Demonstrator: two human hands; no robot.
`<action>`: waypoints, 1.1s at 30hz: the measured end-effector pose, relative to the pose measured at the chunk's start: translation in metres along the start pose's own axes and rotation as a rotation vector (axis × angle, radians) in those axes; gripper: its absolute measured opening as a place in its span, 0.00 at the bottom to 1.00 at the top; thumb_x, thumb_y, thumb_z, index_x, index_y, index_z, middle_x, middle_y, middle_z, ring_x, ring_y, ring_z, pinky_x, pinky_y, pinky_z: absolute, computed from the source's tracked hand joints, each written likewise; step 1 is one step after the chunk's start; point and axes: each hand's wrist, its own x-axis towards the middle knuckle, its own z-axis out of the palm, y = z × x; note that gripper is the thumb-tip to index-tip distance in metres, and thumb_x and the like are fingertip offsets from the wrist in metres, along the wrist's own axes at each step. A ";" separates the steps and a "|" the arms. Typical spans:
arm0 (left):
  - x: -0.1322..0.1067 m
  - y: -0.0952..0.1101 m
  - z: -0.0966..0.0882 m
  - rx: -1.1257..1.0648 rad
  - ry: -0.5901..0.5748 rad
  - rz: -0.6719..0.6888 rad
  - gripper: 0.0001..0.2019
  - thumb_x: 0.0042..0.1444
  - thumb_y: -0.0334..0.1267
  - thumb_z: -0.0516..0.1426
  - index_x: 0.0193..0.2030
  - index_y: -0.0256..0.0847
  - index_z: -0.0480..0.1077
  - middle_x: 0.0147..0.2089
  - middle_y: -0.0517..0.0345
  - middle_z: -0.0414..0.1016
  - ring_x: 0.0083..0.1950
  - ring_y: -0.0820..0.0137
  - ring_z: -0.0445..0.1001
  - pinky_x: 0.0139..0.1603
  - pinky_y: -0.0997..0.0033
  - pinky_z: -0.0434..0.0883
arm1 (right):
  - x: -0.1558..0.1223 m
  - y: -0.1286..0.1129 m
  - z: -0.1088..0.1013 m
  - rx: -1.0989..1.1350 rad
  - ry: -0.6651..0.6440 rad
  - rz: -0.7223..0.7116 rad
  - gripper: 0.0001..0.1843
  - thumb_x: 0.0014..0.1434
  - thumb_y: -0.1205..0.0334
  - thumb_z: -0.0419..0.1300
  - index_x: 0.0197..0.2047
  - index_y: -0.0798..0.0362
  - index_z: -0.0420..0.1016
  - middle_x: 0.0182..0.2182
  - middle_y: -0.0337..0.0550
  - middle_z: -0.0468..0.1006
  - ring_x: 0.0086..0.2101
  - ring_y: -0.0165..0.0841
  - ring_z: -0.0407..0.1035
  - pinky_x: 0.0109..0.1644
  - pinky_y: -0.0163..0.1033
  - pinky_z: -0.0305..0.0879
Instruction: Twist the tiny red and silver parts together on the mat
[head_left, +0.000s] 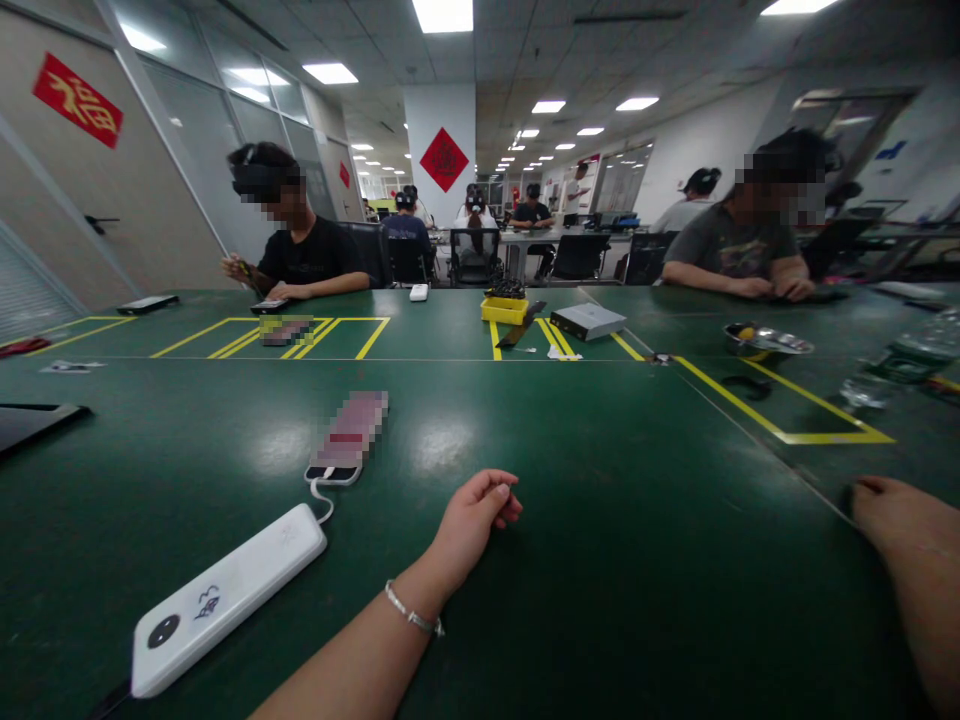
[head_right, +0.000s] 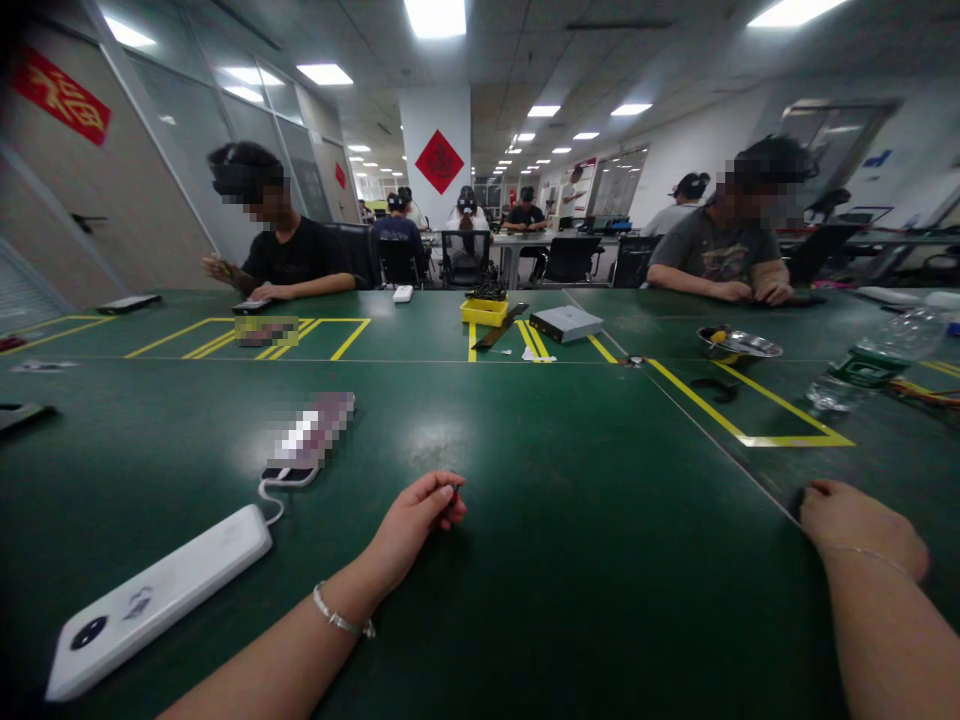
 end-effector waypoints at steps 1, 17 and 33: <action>0.000 0.000 0.000 0.003 0.002 0.003 0.09 0.51 0.39 0.52 0.38 0.38 0.66 0.27 0.59 0.70 0.29 0.74 0.68 0.30 0.75 0.61 | -0.007 -0.004 -0.005 -0.044 -0.021 0.036 0.20 0.45 0.64 0.54 0.43 0.53 0.74 0.42 0.66 0.68 0.46 0.49 0.61 0.32 0.48 0.51; -0.001 -0.003 0.003 0.132 0.035 0.098 0.07 0.47 0.37 0.57 0.32 0.38 0.66 0.29 0.60 0.69 0.30 0.73 0.67 0.30 0.75 0.62 | -0.296 -0.194 0.029 1.364 -1.087 -0.102 0.13 0.36 0.69 0.66 0.30 0.55 0.73 0.28 0.40 0.72 0.27 0.25 0.65 0.34 0.34 0.64; -0.003 -0.002 0.005 0.241 0.127 0.175 0.05 0.42 0.35 0.60 0.27 0.39 0.67 0.24 0.62 0.68 0.26 0.74 0.65 0.30 0.75 0.61 | -0.324 -0.201 0.036 1.502 -1.162 -0.193 0.13 0.41 0.60 0.65 0.32 0.53 0.71 0.30 0.38 0.73 0.28 0.25 0.65 0.35 0.35 0.60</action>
